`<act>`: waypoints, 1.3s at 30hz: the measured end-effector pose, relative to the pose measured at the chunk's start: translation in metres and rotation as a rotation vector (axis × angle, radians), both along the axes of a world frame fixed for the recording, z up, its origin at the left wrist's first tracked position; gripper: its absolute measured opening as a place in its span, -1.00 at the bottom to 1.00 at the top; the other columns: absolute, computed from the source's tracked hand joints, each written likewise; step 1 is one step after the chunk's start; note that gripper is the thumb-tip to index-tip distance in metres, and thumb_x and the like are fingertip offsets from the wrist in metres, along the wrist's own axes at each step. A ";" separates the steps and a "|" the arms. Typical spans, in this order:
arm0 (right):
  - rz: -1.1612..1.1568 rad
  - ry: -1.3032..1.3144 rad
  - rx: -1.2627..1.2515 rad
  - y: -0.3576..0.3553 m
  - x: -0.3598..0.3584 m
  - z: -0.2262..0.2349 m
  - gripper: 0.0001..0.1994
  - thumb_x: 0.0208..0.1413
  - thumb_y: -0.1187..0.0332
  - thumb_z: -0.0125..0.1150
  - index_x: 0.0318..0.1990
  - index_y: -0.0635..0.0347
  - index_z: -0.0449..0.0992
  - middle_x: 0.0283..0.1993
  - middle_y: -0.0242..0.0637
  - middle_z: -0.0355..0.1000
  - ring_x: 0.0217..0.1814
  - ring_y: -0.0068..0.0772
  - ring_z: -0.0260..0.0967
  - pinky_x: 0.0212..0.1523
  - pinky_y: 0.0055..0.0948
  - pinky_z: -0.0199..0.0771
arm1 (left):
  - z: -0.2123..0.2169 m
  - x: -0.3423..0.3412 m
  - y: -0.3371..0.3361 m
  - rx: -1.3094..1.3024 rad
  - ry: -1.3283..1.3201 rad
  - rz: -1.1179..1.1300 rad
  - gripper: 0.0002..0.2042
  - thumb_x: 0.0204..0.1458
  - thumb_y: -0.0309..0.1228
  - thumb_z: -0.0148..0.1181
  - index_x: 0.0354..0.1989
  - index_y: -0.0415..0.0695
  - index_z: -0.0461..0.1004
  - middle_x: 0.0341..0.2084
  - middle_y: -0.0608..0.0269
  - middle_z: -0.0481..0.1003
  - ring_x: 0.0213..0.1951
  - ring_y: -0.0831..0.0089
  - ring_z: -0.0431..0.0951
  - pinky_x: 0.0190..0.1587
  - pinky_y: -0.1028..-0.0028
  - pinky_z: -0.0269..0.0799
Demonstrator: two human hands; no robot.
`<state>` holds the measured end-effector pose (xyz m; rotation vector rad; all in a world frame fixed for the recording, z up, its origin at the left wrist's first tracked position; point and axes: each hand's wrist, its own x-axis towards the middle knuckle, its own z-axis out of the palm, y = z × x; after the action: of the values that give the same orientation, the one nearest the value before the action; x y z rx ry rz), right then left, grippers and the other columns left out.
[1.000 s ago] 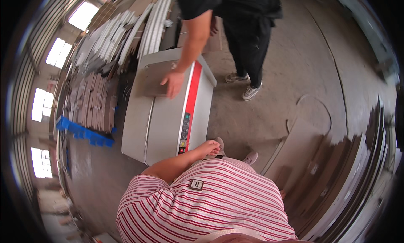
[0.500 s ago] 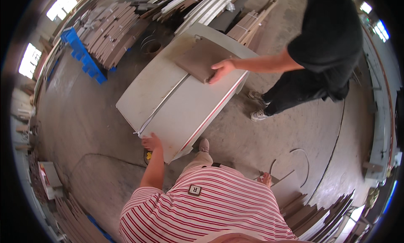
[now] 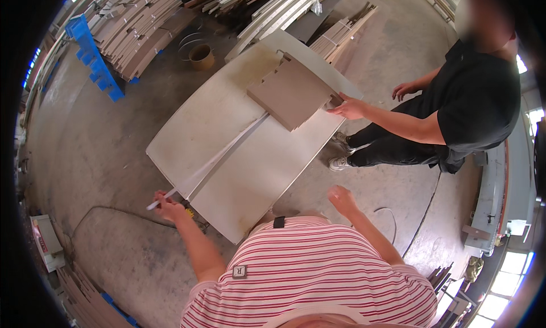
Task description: The person handles large flat panels and long wooden planks in a workshop, moving them to a workbench. They then use a flexible measuring tape to measure the planks and panels, assisted by another person who helps hold the items steady.
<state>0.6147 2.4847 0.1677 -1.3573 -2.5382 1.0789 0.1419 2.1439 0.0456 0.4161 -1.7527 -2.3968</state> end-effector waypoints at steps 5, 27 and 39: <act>0.518 0.492 0.092 0.003 -0.186 0.089 -0.74 0.02 0.47 0.08 -0.09 0.19 0.42 -0.02 -0.16 0.34 0.01 -0.14 0.30 -0.01 -0.28 0.35 | 0.160 0.028 0.090 -1.073 0.662 -0.148 -0.70 0.02 -0.65 -0.10 -0.07 -0.20 0.41 -0.25 0.25 0.46 -0.31 0.39 0.44 -0.31 0.40 0.41; -0.155 0.579 0.052 0.427 -0.290 0.043 -0.77 0.15 0.29 -0.05 -0.36 0.27 0.46 -0.43 -0.14 0.47 -0.41 -0.35 0.47 -0.45 -0.40 0.47 | 0.344 0.104 0.075 -0.836 0.230 0.001 -0.73 0.14 -0.51 -0.15 -0.02 -0.18 0.39 -0.17 0.22 0.40 -0.21 0.45 0.40 -0.10 0.48 0.35; -0.254 0.599 0.111 0.396 -0.294 -0.088 -0.75 0.10 0.25 0.04 -0.41 0.25 0.51 -0.49 -0.21 0.44 -0.49 -0.33 0.40 -0.42 -0.39 0.38 | 0.359 0.108 0.166 -0.782 0.205 -0.091 -0.74 0.17 -0.46 -0.20 -0.06 -0.24 0.38 -0.14 0.15 0.38 -0.10 0.38 0.40 0.01 0.50 0.32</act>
<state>0.3207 2.8803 0.0794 -1.0795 -1.9109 1.0718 0.2501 2.3100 0.4050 -0.0157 -2.4184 -1.5222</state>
